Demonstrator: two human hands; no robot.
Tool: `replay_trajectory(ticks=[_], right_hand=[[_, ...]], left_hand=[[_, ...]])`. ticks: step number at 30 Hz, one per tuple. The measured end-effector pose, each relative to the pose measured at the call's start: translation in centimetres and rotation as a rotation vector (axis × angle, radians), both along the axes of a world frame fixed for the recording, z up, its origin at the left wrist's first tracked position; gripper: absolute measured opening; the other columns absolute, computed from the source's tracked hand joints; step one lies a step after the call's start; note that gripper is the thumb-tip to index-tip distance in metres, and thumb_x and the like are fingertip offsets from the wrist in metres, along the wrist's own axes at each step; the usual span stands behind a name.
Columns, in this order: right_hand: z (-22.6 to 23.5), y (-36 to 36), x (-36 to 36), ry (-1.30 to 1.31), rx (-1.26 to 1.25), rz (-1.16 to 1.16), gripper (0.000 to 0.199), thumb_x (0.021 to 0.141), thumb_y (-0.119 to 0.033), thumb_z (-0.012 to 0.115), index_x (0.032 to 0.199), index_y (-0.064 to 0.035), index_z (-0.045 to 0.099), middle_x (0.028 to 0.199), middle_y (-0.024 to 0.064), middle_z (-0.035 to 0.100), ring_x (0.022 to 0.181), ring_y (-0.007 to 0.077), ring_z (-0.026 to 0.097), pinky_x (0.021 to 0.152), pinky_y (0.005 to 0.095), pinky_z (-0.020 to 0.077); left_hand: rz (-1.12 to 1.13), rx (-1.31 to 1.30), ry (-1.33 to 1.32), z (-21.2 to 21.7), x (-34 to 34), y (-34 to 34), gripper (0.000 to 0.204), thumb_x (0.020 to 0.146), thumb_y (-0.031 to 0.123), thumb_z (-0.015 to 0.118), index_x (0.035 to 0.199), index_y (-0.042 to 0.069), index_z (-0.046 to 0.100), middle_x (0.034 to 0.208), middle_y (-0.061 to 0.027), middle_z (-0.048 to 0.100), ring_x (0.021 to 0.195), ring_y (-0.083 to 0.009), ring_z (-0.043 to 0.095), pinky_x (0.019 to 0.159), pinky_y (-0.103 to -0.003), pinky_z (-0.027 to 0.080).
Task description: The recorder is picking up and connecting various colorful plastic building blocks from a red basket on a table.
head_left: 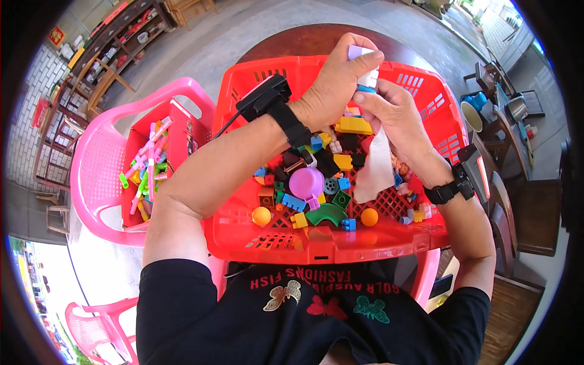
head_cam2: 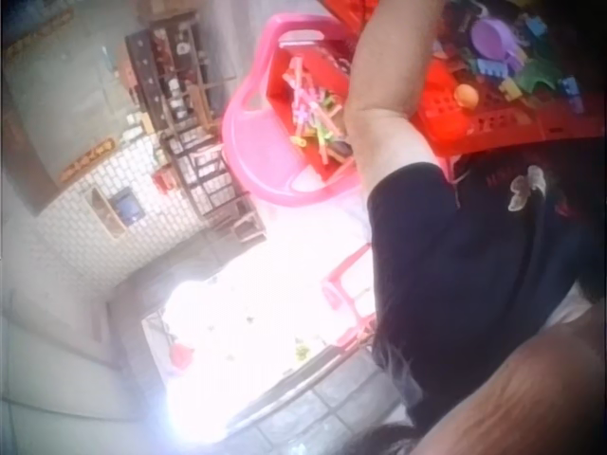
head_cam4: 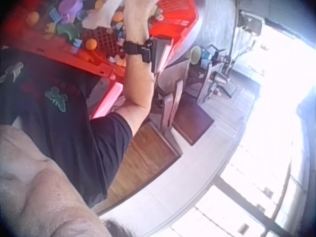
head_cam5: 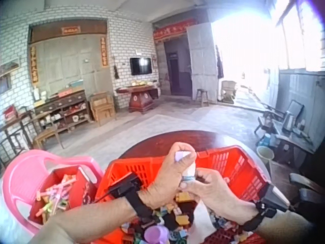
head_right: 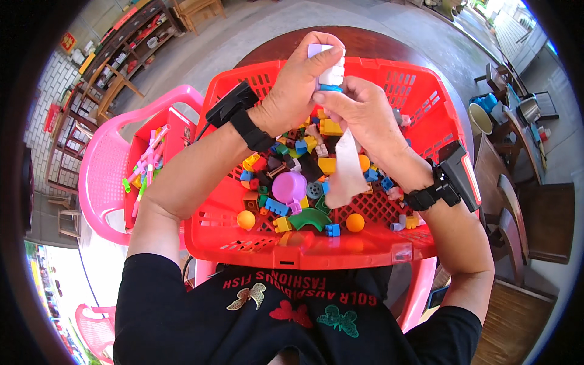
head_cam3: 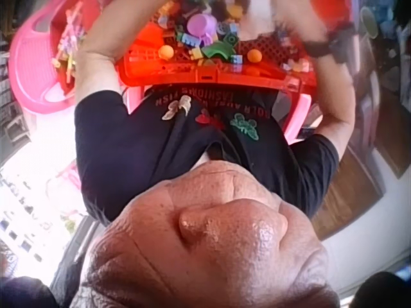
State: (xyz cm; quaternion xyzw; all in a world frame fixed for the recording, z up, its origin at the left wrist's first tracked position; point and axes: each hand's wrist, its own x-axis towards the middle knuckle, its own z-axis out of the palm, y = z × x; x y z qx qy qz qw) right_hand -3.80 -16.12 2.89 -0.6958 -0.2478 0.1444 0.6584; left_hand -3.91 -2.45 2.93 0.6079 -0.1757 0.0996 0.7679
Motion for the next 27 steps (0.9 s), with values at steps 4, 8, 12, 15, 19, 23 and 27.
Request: replay_trajectory(ticks=[4,8,12,15,19,23,27], right_hand=[[0.4,0.1,-0.2,-0.064,0.021,-0.006,0.020,0.083,-0.021,0.061,0.090,-0.0023,0.058,0.069,-0.0015,0.053,0.060,0.0040,0.047,0.051,0.0202,0.0357],[-0.6,0.0,0.2,-0.238,-0.112,-0.029,0.020,0.088,-0.020,0.054,0.087,0.0000,0.053,0.064,0.0024,0.051,0.057,0.0086,0.047,0.051,0.0248,0.0363],[-0.6,-0.1,0.3,-0.438,-0.249,-0.058,0.024,0.090,-0.021,0.051,0.083,0.0020,0.048,0.060,0.0067,0.048,0.056,0.0138,0.046,0.051,0.0297,0.0364],[-1.2,-0.4,0.6,-0.338,-0.122,0.018,0.024,0.090,-0.023,0.051,0.083,-0.0002,0.050,0.060,0.0038,0.048,0.056,0.0109,0.045,0.050,0.0266,0.0353],[0.3,-0.7,-0.1,-0.063,-0.031,0.107,0.024,0.089,-0.026,0.053,0.083,-0.0027,0.051,0.062,0.0002,0.046,0.055,0.0074,0.043,0.048,0.0221,0.0337],[0.2,-0.3,-0.9,0.004,0.079,0.140,0.026,0.087,-0.029,0.056,0.082,-0.0043,0.052,0.064,-0.0023,0.045,0.053,0.0048,0.041,0.047,0.0189,0.0319],[-0.2,-0.7,-0.9,0.137,0.170,0.164,0.025,0.086,-0.029,0.056,0.081,-0.0046,0.052,0.064,-0.0018,0.047,0.053,0.0048,0.041,0.045,0.0189,0.0314]], left_hand=[[0.004,-0.248,0.074,-0.1,0.8,0.4,0.022,0.087,0.025,0.056,0.100,0.008,0.048,0.086,-0.0019,0.050,0.077,-0.0101,0.050,0.067,-0.025,0.043],[0.053,-0.202,0.054,-0.5,0.8,0.2,0.021,0.088,0.023,0.056,0.100,0.008,0.048,0.085,-0.0031,0.052,0.077,-0.0111,0.052,0.068,-0.026,0.044],[-0.028,-0.128,-0.028,-0.3,1.0,0.3,0.021,0.088,0.022,0.055,0.100,0.006,0.046,0.085,-0.0056,0.055,0.077,-0.0129,0.056,0.070,-0.027,0.047],[-0.028,-0.055,-0.150,-0.1,0.8,0.2,0.022,0.089,0.021,0.054,0.100,0.005,0.045,0.085,-0.0085,0.057,0.080,-0.0159,0.059,0.072,-0.028,0.048],[-0.169,-0.091,-0.095,0.7,0.3,0.2,0.022,0.089,0.020,0.054,0.101,0.004,0.044,0.084,-0.0106,0.059,0.084,-0.0190,0.060,0.075,-0.031,0.049],[-0.185,-0.142,-0.048,0.8,-0.2,0.2,0.023,0.089,0.020,0.054,0.102,0.004,0.044,0.084,-0.0109,0.059,0.084,-0.0204,0.060,0.076,-0.034,0.050],[-0.230,-0.231,0.040,0.4,-0.6,-0.4,0.025,0.088,0.022,0.054,0.102,0.004,0.044,0.084,-0.0108,0.059,0.083,-0.0209,0.061,0.075,-0.033,0.050]])
